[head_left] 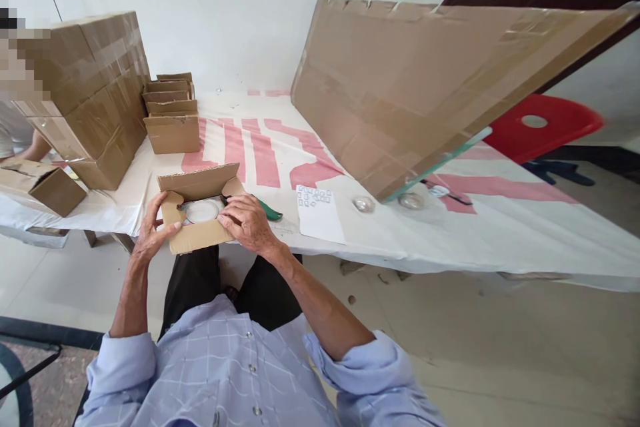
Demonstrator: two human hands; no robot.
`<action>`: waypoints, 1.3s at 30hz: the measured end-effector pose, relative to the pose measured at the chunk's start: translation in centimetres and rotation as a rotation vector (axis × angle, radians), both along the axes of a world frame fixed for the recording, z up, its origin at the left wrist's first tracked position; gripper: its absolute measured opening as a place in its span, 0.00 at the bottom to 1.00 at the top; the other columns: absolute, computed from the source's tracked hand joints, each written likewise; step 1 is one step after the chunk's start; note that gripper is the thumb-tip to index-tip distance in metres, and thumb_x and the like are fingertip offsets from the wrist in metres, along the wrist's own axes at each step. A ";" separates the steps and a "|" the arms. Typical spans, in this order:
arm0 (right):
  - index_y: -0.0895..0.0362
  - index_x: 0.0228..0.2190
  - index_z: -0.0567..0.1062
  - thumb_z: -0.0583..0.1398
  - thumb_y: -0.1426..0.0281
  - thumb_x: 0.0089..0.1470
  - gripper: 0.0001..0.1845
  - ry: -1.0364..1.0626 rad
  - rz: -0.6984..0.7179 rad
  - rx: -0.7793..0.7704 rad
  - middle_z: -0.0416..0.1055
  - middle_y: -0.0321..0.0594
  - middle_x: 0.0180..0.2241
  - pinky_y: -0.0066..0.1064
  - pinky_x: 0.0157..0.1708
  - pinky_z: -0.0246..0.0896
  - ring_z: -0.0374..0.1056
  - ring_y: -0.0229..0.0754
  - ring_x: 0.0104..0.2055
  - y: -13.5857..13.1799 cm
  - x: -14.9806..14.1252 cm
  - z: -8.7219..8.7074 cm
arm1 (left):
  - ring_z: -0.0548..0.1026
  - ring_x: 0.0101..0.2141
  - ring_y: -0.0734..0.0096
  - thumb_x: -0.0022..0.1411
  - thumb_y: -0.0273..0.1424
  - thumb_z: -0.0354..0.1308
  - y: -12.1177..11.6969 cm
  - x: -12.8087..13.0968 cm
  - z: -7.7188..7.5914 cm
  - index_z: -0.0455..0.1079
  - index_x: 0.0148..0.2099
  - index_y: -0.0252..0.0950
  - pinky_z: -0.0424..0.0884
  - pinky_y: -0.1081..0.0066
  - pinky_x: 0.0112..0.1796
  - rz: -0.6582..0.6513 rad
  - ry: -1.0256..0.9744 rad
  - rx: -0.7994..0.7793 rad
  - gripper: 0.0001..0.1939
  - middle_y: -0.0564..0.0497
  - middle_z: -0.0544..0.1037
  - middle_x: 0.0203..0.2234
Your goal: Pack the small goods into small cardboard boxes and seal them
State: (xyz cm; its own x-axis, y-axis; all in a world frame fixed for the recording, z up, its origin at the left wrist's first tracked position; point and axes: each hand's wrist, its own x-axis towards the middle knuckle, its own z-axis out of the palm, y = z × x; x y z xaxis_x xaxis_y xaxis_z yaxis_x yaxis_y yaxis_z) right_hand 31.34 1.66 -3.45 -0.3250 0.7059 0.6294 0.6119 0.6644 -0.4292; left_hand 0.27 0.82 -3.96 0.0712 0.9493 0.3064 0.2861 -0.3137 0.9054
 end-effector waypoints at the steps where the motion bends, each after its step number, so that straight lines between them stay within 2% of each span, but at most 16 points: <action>1: 0.49 0.35 0.88 0.63 0.64 0.72 0.14 -0.002 0.001 0.002 0.88 0.42 0.40 0.53 0.64 0.67 0.79 0.55 0.54 0.0 0.0 0.0 | 0.68 0.74 0.33 0.61 0.52 0.75 0.0 0.0 0.0 0.67 0.77 0.52 0.81 0.46 0.59 0.000 -0.002 0.000 0.47 0.44 0.64 0.78; 19: 0.49 0.37 0.89 0.63 0.63 0.72 0.14 -0.023 -0.020 -0.011 0.88 0.42 0.41 0.54 0.66 0.66 0.79 0.56 0.57 0.2 0.1 -0.5 | 0.70 0.72 0.36 0.62 0.53 0.75 0.1 0.1 -0.2 0.66 0.78 0.52 0.79 0.46 0.61 -0.018 -0.004 -0.009 0.47 0.44 0.65 0.78; 39: 0.49 0.35 0.88 0.63 0.64 0.73 0.15 -0.011 -0.016 0.005 0.88 0.40 0.40 0.53 0.64 0.68 0.80 0.54 0.53 0.2 0.0 -0.2 | 0.69 0.73 0.35 0.61 0.52 0.75 0.2 0.2 -0.2 0.67 0.77 0.53 0.77 0.45 0.62 0.005 -0.014 -0.035 0.46 0.45 0.65 0.78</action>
